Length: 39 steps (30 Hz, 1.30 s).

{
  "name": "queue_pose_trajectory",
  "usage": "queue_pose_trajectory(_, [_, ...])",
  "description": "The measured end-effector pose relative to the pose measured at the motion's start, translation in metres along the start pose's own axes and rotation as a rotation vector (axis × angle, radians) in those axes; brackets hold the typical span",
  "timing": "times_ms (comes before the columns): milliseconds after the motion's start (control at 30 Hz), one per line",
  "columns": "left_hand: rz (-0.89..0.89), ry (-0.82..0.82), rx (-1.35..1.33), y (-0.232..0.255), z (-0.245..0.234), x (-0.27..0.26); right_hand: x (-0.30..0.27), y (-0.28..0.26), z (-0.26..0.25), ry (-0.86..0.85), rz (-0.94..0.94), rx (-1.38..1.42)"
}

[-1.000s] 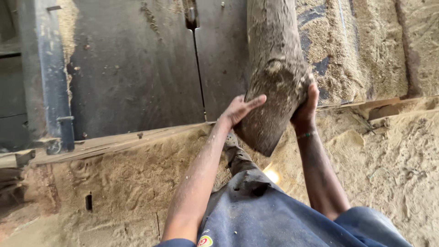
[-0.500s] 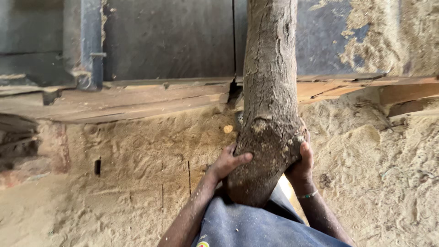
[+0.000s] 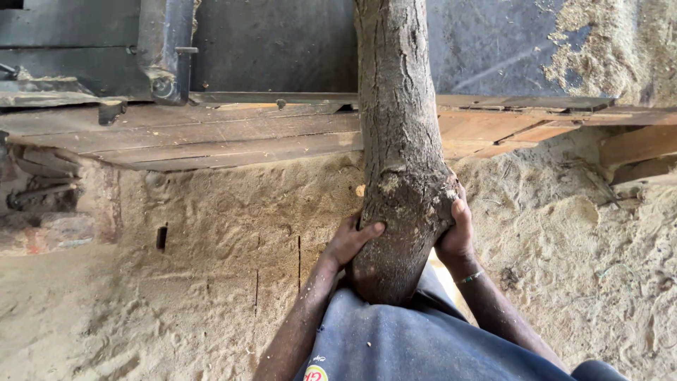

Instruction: The person feeds logs into a vertical bandsaw, guiding them with both hands to cut them into smaller pieces. The person repeatedly repositions the logs and removes cut sections as the sawing progresses.

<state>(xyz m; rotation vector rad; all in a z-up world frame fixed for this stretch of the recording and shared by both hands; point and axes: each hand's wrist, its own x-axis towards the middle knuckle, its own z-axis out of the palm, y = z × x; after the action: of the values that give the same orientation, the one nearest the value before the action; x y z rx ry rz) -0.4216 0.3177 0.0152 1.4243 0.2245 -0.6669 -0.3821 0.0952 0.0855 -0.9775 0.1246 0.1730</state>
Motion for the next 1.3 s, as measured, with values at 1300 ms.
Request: queue_pose_trajectory(1300, [0.15,0.128,0.109,0.083,-0.021,0.029,0.046,0.012,0.017,0.183,-0.147,-0.445])
